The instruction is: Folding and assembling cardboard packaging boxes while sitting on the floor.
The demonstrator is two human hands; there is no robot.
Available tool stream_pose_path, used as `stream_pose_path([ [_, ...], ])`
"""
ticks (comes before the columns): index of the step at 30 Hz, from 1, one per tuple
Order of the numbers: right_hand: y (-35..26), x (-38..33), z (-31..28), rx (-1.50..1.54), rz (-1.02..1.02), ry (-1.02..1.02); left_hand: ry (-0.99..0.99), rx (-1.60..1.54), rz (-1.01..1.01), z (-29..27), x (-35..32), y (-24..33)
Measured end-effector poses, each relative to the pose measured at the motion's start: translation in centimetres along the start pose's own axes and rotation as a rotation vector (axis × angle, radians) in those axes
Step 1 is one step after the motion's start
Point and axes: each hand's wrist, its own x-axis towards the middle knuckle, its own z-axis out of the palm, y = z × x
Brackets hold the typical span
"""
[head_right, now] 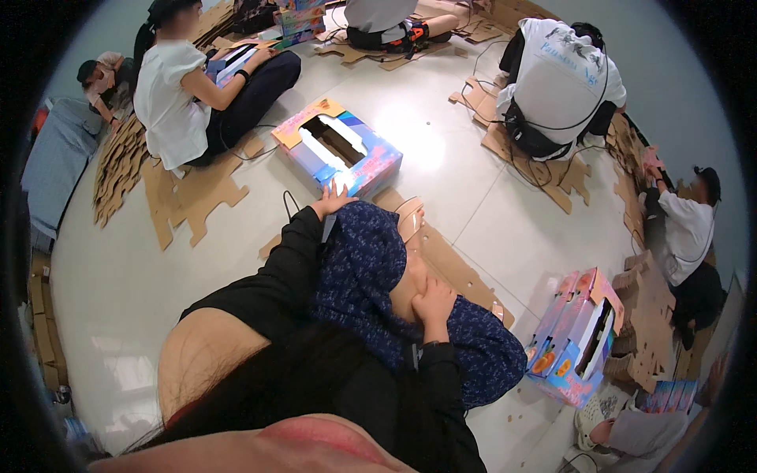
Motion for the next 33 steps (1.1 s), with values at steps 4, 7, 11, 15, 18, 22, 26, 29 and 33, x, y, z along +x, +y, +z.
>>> stream_pose_path([
  [4,0.2,-0.2,0.3,-0.016,-0.004,0.017,0.007,-0.080,0.046,-0.1,-0.9,0.4],
  [7,0.3,0.0,0.3,-0.017,-0.017,0.045,-0.019,0.074,0.094,-0.6,-0.8,0.6],
  [11,0.3,0.2,0.5,-0.012,-0.004,0.021,-0.004,0.184,0.007,-1.7,-1.2,0.7],
  [15,-0.4,0.5,-0.6,0.008,0.048,-0.069,0.168,0.354,-0.126,-3.4,-1.9,1.2],
  [18,-0.3,0.3,-0.4,0.046,0.015,0.010,0.215,0.520,-0.055,-4.2,-0.8,0.7],
  [22,-0.5,0.0,-0.8,0.046,0.020,0.049,0.244,0.374,0.013,-4.3,0.3,-0.2],
  [26,-0.2,0.0,-0.2,0.024,0.038,0.009,0.165,0.353,-0.070,-4.4,1.1,0.1],
  [29,-0.3,0.2,-0.2,0.028,0.031,0.029,0.122,0.359,-0.143,-5.0,1.6,0.8],
  [33,-0.1,0.1,0.3,0.025,0.047,0.089,0.095,0.344,-0.141,-5.4,3.0,0.9],
])
